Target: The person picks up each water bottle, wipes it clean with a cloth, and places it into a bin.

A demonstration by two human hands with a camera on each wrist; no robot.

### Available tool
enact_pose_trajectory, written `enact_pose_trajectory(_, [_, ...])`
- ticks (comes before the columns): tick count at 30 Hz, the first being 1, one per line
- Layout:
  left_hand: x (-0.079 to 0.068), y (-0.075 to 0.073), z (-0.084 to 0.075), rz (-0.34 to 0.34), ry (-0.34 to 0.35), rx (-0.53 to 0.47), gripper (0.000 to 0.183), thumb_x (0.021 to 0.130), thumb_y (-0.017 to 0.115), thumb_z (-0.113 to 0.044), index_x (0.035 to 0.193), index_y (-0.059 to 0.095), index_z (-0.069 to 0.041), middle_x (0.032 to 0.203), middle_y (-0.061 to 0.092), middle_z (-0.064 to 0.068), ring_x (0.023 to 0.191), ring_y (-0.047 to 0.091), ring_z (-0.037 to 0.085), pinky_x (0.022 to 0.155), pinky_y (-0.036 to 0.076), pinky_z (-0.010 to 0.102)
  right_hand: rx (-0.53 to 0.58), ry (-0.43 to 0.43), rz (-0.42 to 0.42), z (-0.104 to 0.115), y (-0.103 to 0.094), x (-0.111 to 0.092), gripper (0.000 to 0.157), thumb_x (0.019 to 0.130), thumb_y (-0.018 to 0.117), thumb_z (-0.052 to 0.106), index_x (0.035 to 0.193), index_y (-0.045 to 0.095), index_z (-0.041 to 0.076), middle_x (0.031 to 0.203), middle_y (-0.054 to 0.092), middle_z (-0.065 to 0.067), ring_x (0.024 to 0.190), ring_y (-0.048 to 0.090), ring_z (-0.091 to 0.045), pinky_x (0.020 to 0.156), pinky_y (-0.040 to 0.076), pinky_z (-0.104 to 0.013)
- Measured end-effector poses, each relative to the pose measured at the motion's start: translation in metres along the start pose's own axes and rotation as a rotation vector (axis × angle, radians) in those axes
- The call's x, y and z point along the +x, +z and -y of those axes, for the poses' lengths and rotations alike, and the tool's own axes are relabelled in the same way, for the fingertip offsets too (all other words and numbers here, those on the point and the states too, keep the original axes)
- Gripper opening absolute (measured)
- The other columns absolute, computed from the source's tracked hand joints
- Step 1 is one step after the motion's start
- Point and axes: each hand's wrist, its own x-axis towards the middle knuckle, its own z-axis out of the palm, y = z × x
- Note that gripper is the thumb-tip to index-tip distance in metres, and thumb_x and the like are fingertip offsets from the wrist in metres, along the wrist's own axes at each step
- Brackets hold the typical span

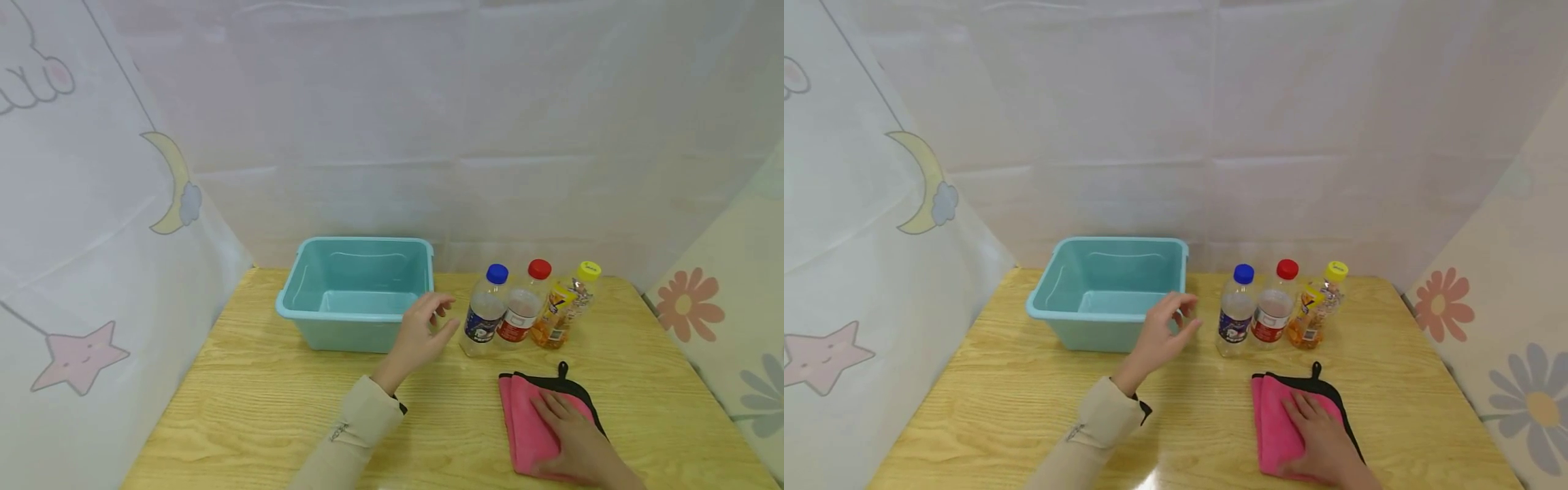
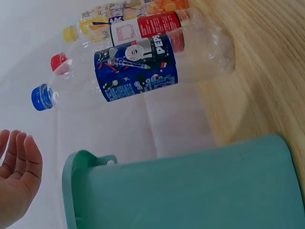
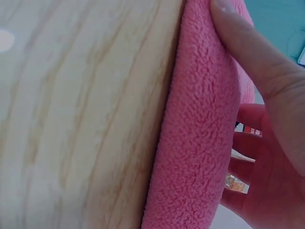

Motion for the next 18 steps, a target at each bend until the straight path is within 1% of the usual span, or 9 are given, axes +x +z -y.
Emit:
enact_pose_trajectory(2, [0.002,0.004,0.000,0.010,-0.041,-0.023,0.027,0.084,0.064,-0.010,0.108,0.058,0.000,0.093,0.057,0.009,0.078,0.054,0.024,0.061,0.047,0.020,-0.003,0.010,0.006,0.001,0.000,0.000,0.110,0.054,0.067,0.072,0.130,0.046,-0.003,0.133,0.040,-0.028,0.120,0.035,-0.047,0.082,0.042,-0.059])
enact_pose_trajectory(5, [0.006,0.009,0.000,0.033,-0.100,-0.051,0.031,0.084,0.064,-0.011,0.112,0.057,0.000,0.097,0.057,0.010,0.084,0.054,0.021,0.065,0.049,0.021,-0.009,0.020,0.016,0.001,0.000,0.001,0.109,0.054,0.066,0.072,0.130,0.046,-0.003,0.133,0.039,-0.028,0.120,0.035,-0.046,0.083,0.041,-0.059])
enact_pose_trajectory(7, [0.008,0.013,0.000,0.053,-0.141,-0.059,0.034,0.084,0.064,-0.013,0.115,0.055,-0.001,0.103,0.057,0.009,0.090,0.054,0.019,0.070,0.050,0.022,-0.010,0.023,0.015,0.001,-0.001,0.001,0.109,0.054,0.066,0.073,0.130,0.046,-0.003,0.133,0.039,-0.028,0.120,0.035,-0.046,0.084,0.040,-0.059])
enact_pose_trajectory(11, [0.014,0.019,0.000,0.098,-0.212,-0.064,0.046,0.085,0.065,-0.018,0.125,0.048,-0.003,0.116,0.053,0.008,0.104,0.051,0.020,0.081,0.049,0.025,-0.013,0.025,0.015,0.000,0.000,0.001,0.108,0.055,0.066,0.073,0.129,0.047,-0.003,0.132,0.040,-0.028,0.119,0.036,-0.046,0.084,0.040,-0.059])
enact_pose_trajectory(14, [0.018,0.024,0.001,0.132,-0.238,-0.029,0.054,0.085,0.065,-0.021,0.130,0.042,-0.004,0.123,0.050,0.009,0.111,0.048,0.022,0.087,0.046,0.025,-0.008,0.025,0.016,0.000,0.000,0.001,0.108,0.054,0.067,0.071,0.129,0.047,-0.004,0.131,0.041,-0.028,0.119,0.036,-0.046,0.085,0.040,-0.059])
enact_pose_trajectory(15, [0.020,0.026,0.001,0.139,-0.239,-0.009,0.056,0.084,0.066,-0.022,0.131,0.041,-0.004,0.125,0.049,0.010,0.112,0.048,0.022,0.088,0.045,0.023,-0.007,0.025,0.015,0.000,0.000,0.002,0.108,0.054,0.067,0.071,0.128,0.048,-0.004,0.131,0.041,-0.029,0.119,0.037,-0.046,0.085,0.040,-0.059])
enact_pose_trajectory(18, [0.024,0.031,0.001,0.144,-0.242,0.022,0.060,0.084,0.067,-0.023,0.133,0.040,-0.002,0.128,0.047,0.012,0.114,0.047,0.023,0.089,0.044,0.025,-0.007,0.024,0.012,0.001,0.000,0.003,0.108,0.053,0.068,0.071,0.128,0.048,-0.004,0.131,0.041,-0.029,0.118,0.037,-0.047,0.085,0.040,-0.059])
